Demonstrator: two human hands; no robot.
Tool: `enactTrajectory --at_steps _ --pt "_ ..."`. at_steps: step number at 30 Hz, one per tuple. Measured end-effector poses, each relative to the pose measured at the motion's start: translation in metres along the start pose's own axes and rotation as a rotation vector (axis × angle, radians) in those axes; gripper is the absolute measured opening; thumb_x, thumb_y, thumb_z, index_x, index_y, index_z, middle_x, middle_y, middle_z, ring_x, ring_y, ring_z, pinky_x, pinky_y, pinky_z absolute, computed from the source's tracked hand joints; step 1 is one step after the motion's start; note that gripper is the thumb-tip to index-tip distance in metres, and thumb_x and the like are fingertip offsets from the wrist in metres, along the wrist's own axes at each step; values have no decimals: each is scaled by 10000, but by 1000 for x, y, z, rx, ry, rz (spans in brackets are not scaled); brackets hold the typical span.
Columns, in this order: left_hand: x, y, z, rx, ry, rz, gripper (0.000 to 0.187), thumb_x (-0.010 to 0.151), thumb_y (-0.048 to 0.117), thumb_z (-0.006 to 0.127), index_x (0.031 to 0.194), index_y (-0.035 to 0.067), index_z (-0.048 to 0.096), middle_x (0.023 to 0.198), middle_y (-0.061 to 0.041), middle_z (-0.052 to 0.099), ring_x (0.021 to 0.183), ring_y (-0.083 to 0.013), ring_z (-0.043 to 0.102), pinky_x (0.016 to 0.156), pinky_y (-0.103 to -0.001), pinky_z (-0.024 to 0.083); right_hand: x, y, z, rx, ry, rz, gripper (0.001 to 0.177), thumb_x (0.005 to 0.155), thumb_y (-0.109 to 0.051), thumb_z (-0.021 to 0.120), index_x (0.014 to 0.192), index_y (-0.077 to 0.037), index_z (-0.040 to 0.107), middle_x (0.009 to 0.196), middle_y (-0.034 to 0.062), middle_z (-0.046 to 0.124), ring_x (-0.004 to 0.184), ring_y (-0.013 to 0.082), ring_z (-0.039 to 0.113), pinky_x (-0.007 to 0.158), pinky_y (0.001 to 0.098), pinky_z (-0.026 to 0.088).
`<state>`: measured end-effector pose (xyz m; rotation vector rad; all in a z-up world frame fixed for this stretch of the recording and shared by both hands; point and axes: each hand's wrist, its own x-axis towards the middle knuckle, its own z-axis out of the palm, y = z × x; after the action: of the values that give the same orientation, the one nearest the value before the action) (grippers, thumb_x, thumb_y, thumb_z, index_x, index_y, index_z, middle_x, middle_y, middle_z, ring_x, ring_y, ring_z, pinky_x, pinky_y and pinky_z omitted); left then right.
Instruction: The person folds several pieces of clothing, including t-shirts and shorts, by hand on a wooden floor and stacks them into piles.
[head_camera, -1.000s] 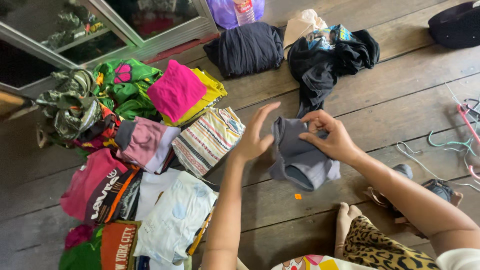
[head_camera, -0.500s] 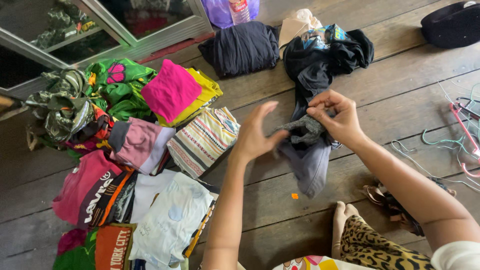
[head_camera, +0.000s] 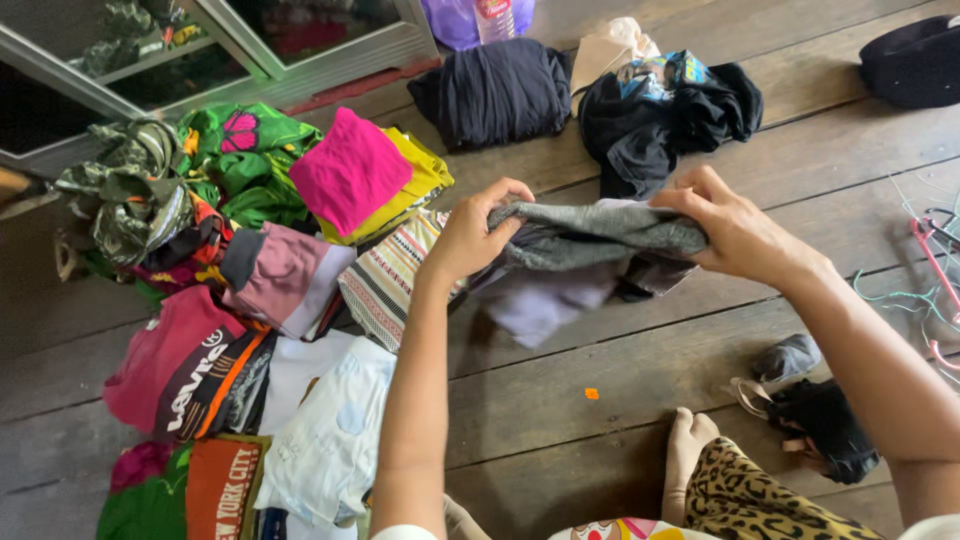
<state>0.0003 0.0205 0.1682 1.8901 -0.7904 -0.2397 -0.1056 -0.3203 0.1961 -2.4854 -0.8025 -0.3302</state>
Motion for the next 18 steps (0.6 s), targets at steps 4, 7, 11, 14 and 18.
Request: enactTrajectory --at_steps 4,7,11,14,18 --pt "-11 61 -26 76 -165 -61 399 830 164 836 1137 86 594 1036 -117 731 998 -227 714 925 -349 521 -25 22 -6 156 -18 298 400 839 -39 702 1230 -99 648 1187 94 676 975 248 718 788 388 614" --pt "-41 72 -28 319 -215 -89 758 614 217 922 1256 68 548 1170 -126 681 1093 -318 642 895 -396 494 -45 23 -10 114 -35 497 328 959 -107 657 1286 -96 663 1046 109 736 916 240 702 817 399 598" --pt "-81 52 -42 284 -200 180 342 819 99 767 1150 56 694 1166 -122 712 1116 -322 694 965 -373 537 -70 5 -40 574 -202 271 600 664 -283 839 1201 -78 669 1046 47 716 846 130 737 690 296 606" --pt "-82 21 -39 19 -201 37 269 903 151 744 1143 37 704 1071 -107 744 1049 -242 704 936 -328 545 -69 1 -53 691 -327 -17 522 831 -306 805 1211 -17 594 1041 55 745 917 122 715 784 270 595" --pt "-35 -11 -9 37 327 -58 271 1025 214 687 1131 -35 683 989 -157 703 936 -158 621 823 -325 491 -25 24 -25 731 22 722 325 841 -143 760 1137 -53 659 913 58 707 818 137 642 709 285 528"
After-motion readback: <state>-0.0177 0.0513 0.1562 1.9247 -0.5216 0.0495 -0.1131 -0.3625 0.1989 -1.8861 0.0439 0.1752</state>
